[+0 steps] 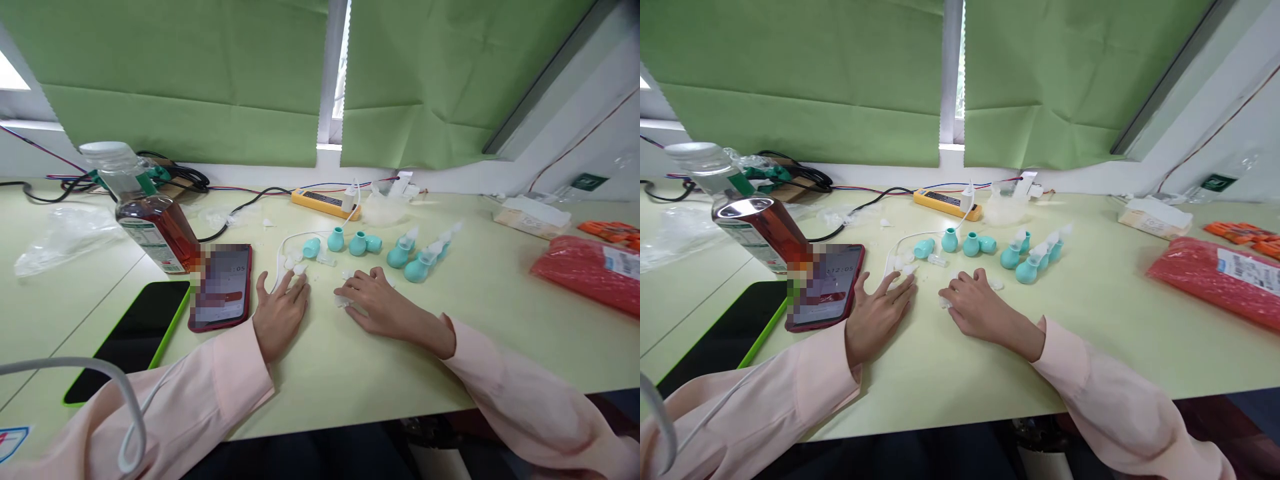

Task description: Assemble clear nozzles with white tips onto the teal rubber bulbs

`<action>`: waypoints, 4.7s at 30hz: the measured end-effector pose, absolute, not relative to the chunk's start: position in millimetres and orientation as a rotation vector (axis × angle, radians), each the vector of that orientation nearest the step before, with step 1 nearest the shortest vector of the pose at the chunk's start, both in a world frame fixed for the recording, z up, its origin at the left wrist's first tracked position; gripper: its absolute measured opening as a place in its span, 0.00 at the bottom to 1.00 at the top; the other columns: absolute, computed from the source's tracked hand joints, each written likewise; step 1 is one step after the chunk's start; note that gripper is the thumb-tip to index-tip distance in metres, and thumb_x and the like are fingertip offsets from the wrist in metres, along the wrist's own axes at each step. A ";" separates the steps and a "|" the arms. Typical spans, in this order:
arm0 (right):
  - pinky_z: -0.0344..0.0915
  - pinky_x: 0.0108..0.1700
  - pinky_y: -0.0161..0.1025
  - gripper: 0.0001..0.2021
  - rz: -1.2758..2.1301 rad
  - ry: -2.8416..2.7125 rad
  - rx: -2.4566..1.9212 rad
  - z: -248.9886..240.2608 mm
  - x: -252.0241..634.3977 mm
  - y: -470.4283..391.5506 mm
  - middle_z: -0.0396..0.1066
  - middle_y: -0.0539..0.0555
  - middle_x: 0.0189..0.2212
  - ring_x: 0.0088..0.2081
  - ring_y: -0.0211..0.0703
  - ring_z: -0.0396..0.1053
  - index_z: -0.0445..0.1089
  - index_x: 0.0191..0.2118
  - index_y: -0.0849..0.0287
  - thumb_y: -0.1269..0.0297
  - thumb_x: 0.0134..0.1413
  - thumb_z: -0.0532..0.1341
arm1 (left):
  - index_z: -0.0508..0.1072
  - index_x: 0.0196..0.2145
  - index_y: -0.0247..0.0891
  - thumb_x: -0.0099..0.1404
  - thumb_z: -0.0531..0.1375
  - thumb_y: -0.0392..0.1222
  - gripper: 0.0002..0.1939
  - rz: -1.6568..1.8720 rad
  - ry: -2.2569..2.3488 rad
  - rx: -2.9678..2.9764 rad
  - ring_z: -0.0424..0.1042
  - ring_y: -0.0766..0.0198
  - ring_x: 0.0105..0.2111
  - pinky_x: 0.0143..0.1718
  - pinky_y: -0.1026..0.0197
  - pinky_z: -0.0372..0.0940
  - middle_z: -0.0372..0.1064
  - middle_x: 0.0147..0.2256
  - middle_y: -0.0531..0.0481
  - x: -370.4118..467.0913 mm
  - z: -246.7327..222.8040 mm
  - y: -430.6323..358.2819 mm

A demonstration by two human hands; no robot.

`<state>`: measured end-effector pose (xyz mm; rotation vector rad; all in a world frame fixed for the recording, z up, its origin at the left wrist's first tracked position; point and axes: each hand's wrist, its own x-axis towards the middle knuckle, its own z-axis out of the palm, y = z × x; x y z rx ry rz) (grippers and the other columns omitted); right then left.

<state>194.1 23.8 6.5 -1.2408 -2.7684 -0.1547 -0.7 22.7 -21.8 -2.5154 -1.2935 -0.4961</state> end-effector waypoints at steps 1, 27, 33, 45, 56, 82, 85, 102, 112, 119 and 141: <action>0.47 0.36 0.43 0.12 -0.114 -2.759 -1.233 6.6 194.5 24.1 0.67 0.57 0.30 0.36 0.46 0.60 0.65 0.40 0.61 0.69 0.48 0.52 | 0.66 0.42 0.38 0.59 0.46 0.29 0.16 -0.493 -1.289 -2.520 0.57 0.51 0.49 0.45 0.38 0.42 0.62 0.47 0.43 -0.9 -20.9 22.9; 0.66 0.34 0.36 0.10 1.823 -1.108 -1.130 -1.3 176.9 10.0 0.70 0.52 0.23 0.28 0.40 0.70 0.67 0.25 0.65 0.66 0.33 0.66 | 0.72 0.25 0.33 0.45 0.62 0.34 0.06 -2.335 -2.072 -2.831 0.70 0.64 0.28 0.32 0.63 0.67 0.71 0.26 0.48 -1.0 -2.7 8.5; 0.65 0.30 0.30 0.11 1.916 -1.061 -1.051 -1.3 172.3 4.5 0.70 0.52 0.24 0.28 0.37 0.70 0.61 0.20 0.64 0.65 0.37 0.64 | 0.72 0.23 0.33 0.41 0.65 0.32 0.08 -2.525 -2.298 -2.685 0.71 0.63 0.27 0.31 0.63 0.68 0.72 0.24 0.50 -0.4 -1.9 8.3; 0.64 0.24 0.28 0.17 2.002 -1.043 -1.036 -3.4 170.5 4.4 0.66 0.47 0.21 0.21 0.32 0.67 0.61 0.35 0.63 0.66 0.36 0.65 | 0.72 0.23 0.34 0.45 0.63 0.34 0.04 -2.357 -2.009 -2.699 0.71 0.64 0.27 0.31 0.63 0.67 0.72 0.25 0.50 0.1 -3.9 2.7; 0.64 0.24 0.30 0.16 2.037 -1.086 -0.985 -5.7 170.2 2.5 0.67 0.48 0.22 0.22 0.34 0.68 0.61 0.34 0.62 0.66 0.36 0.65 | 0.71 0.31 0.35 0.48 0.58 0.23 0.13 -2.006 -0.840 -2.800 0.68 0.66 0.28 0.28 0.63 0.66 0.70 0.27 0.49 -3.8 -10.0 -1.3; 0.64 0.24 0.29 0.15 2.042 -1.133 -0.932 -7.5 169.9 3.0 0.65 0.46 0.21 0.21 0.34 0.68 0.62 0.33 0.62 0.67 0.36 0.65 | 0.68 0.30 0.31 0.49 0.57 0.21 0.11 -1.616 -0.528 -2.752 0.67 0.63 0.30 0.27 0.61 0.66 0.70 0.27 0.44 -3.5 1.3 -5.5; 0.64 0.24 0.29 0.15 2.030 -1.154 -0.927 -9.1 170.7 3.3 0.65 0.46 0.22 0.21 0.34 0.68 0.62 0.34 0.62 0.67 0.36 0.65 | 0.68 0.31 0.31 0.48 0.57 0.21 0.12 -1.606 -0.534 -2.740 0.67 0.63 0.30 0.27 0.60 0.65 0.70 0.26 0.44 -3.6 0.8 -5.5; 0.65 0.20 0.34 0.18 1.731 -1.276 -0.937 -7.9 166.3 -2.7 0.62 0.44 0.18 0.19 0.36 0.67 0.60 0.30 0.61 0.69 0.29 0.67 | 0.70 0.29 0.35 0.51 0.58 0.28 0.07 -1.953 -1.131 -2.948 0.67 0.66 0.27 0.29 0.61 0.64 0.68 0.25 0.49 -3.5 -1.2 -6.7; 0.66 0.21 0.34 0.19 1.632 -1.323 -0.948 -6.5 166.2 -5.3 0.62 0.44 0.19 0.19 0.36 0.67 0.60 0.30 0.61 0.69 0.28 0.67 | 0.71 0.25 0.34 0.48 0.61 0.31 0.04 -2.232 -1.503 -3.003 0.67 0.66 0.26 0.28 0.63 0.65 0.66 0.24 0.50 1.2 0.9 -6.0; 0.65 0.20 0.34 0.19 1.598 -1.311 -0.944 -4.6 165.9 -5.8 0.62 0.43 0.18 0.19 0.37 0.67 0.60 0.30 0.61 0.69 0.27 0.68 | 0.73 0.25 0.36 0.49 0.61 0.31 0.04 -1.980 -1.292 -2.913 0.67 0.67 0.25 0.26 0.64 0.64 0.67 0.24 0.50 -1.6 1.0 -6.1; 0.59 0.16 0.26 0.11 2.064 -1.092 -0.991 -3.1 170.7 1.2 0.67 0.48 0.15 0.14 0.29 0.63 0.66 0.25 0.66 0.65 0.35 0.65 | 0.65 0.34 0.32 0.51 0.57 0.27 0.11 -1.286 -0.684 -2.628 0.64 0.63 0.28 0.26 0.61 0.63 0.66 0.27 0.45 -2.6 -5.2 -7.8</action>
